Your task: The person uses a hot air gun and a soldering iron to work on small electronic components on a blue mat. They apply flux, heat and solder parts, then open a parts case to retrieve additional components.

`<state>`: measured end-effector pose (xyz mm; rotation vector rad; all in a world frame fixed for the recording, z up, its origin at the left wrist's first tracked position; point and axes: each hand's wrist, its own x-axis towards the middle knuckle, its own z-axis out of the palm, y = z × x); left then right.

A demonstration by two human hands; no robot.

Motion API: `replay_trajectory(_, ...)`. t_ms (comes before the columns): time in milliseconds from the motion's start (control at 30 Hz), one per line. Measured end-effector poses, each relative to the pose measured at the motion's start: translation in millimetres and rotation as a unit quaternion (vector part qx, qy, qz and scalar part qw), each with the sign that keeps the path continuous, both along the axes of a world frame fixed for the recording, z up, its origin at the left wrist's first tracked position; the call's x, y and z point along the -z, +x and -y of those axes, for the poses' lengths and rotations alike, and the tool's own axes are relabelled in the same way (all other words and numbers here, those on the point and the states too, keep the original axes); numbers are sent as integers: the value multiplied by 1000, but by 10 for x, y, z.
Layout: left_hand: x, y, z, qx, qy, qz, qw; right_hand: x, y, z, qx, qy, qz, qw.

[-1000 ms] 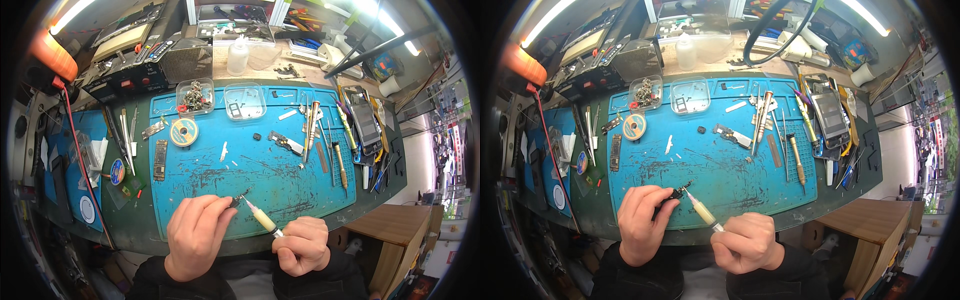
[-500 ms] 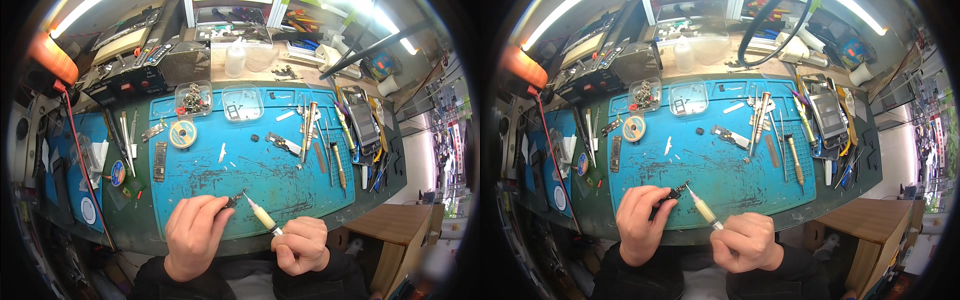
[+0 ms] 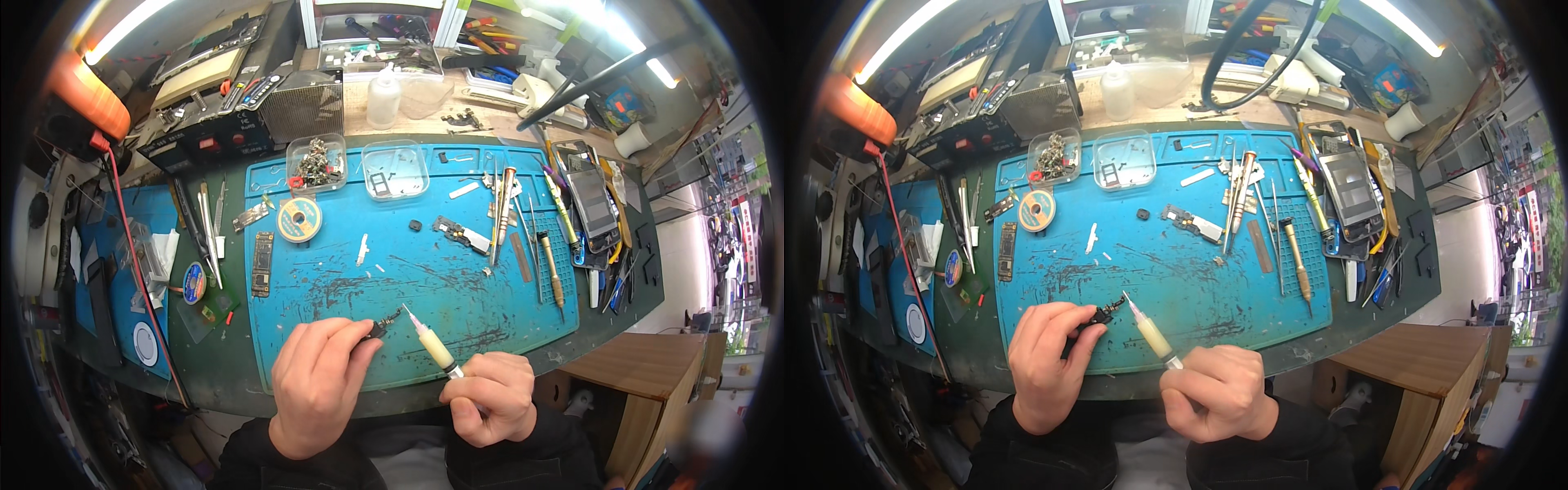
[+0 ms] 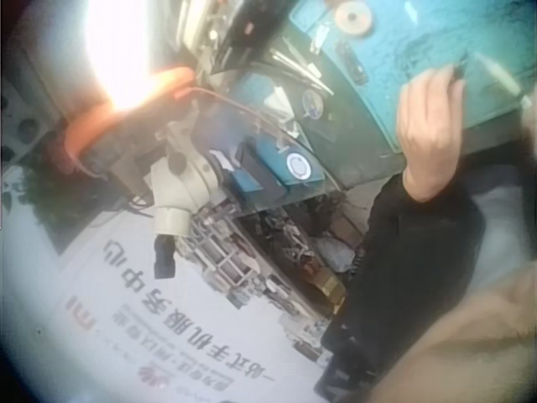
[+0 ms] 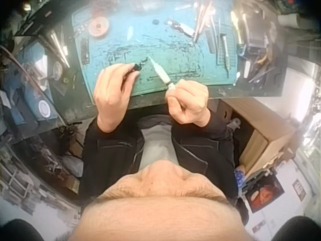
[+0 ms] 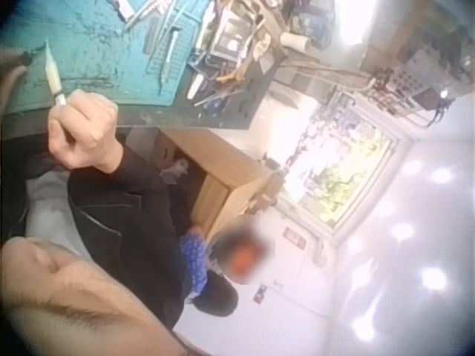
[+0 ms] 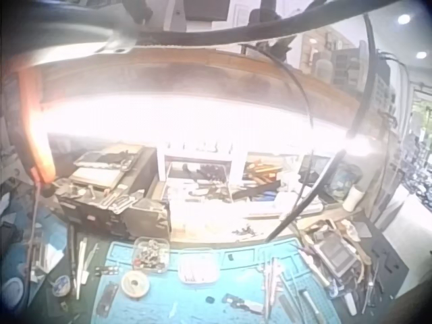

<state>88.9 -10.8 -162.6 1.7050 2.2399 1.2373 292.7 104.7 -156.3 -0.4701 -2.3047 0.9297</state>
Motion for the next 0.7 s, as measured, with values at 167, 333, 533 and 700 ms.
replay_trajectory(167,25,14,-25,-3,1,0,1000,3,89,-10,14,5,-54,998)
replay_trajectory(333,49,1,8,-9,-8,-5,1000,-234,236,-295,112,113,-9,987)
replay_trajectory(533,57,17,-51,12,29,-10,999,-331,226,-1263,267,146,169,937)
replay_trajectory(700,95,-49,-30,44,52,-43,997,-48,-47,-1791,246,259,230,905)
